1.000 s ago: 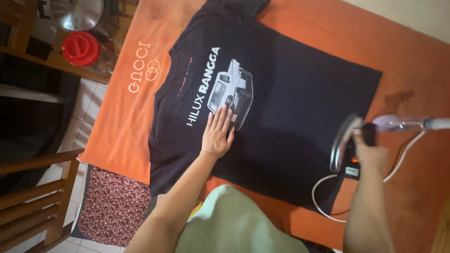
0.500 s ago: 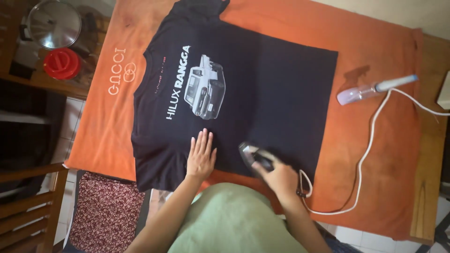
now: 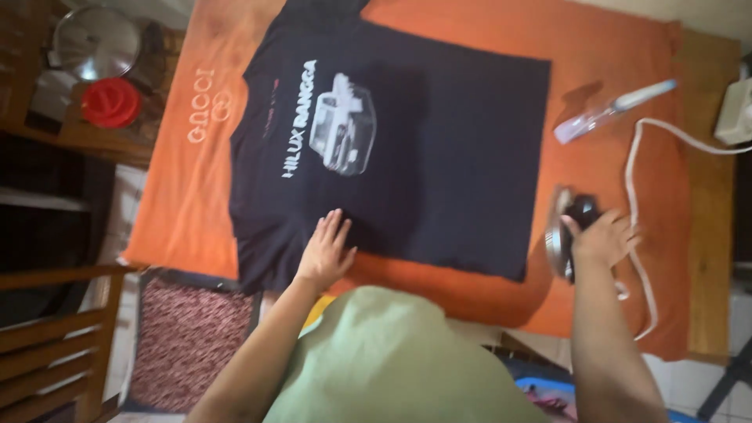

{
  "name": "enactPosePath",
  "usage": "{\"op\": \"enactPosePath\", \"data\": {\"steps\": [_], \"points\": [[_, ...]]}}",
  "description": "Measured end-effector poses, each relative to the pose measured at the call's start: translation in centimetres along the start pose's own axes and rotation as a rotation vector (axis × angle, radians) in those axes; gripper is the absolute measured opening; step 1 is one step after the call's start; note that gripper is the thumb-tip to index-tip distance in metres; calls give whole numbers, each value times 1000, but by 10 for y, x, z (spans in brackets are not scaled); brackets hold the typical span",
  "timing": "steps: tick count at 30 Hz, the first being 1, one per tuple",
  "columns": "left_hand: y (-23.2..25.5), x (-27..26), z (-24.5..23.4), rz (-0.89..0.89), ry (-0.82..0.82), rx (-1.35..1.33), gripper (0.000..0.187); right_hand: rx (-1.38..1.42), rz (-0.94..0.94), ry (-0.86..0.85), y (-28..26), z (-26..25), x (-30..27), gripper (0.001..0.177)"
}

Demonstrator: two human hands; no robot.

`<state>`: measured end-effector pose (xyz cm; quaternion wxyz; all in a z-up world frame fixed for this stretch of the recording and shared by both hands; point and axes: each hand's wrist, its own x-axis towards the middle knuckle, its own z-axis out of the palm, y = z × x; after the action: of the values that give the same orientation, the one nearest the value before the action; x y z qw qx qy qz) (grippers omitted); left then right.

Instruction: Ironing and folding a black t-shirt on a table.

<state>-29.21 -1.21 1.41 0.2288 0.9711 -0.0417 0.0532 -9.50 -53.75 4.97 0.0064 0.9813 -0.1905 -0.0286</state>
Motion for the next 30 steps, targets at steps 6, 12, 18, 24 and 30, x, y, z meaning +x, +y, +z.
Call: {"op": "enactPosePath", "data": {"steps": [6, 12, 18, 24, 30], "points": [[-38, -23, 17, 174, -70, 56, 61, 349, -598, 340, -138, -25, -140, 54], [-40, -20, 8, 198, -114, 122, 56, 319, -1120, 52, -169, 21, -215, 42], [-37, -22, -17, 76, -116, 87, 51, 196, -894, 89, -64, 79, -163, 42], [-68, -39, -31, -358, -334, 186, 47, 206, -693, 73, -20, 65, -135, 45], [-145, -27, -94, -516, -240, -253, 33, 425, -498, -105, -7, 47, -100, 33]]}}
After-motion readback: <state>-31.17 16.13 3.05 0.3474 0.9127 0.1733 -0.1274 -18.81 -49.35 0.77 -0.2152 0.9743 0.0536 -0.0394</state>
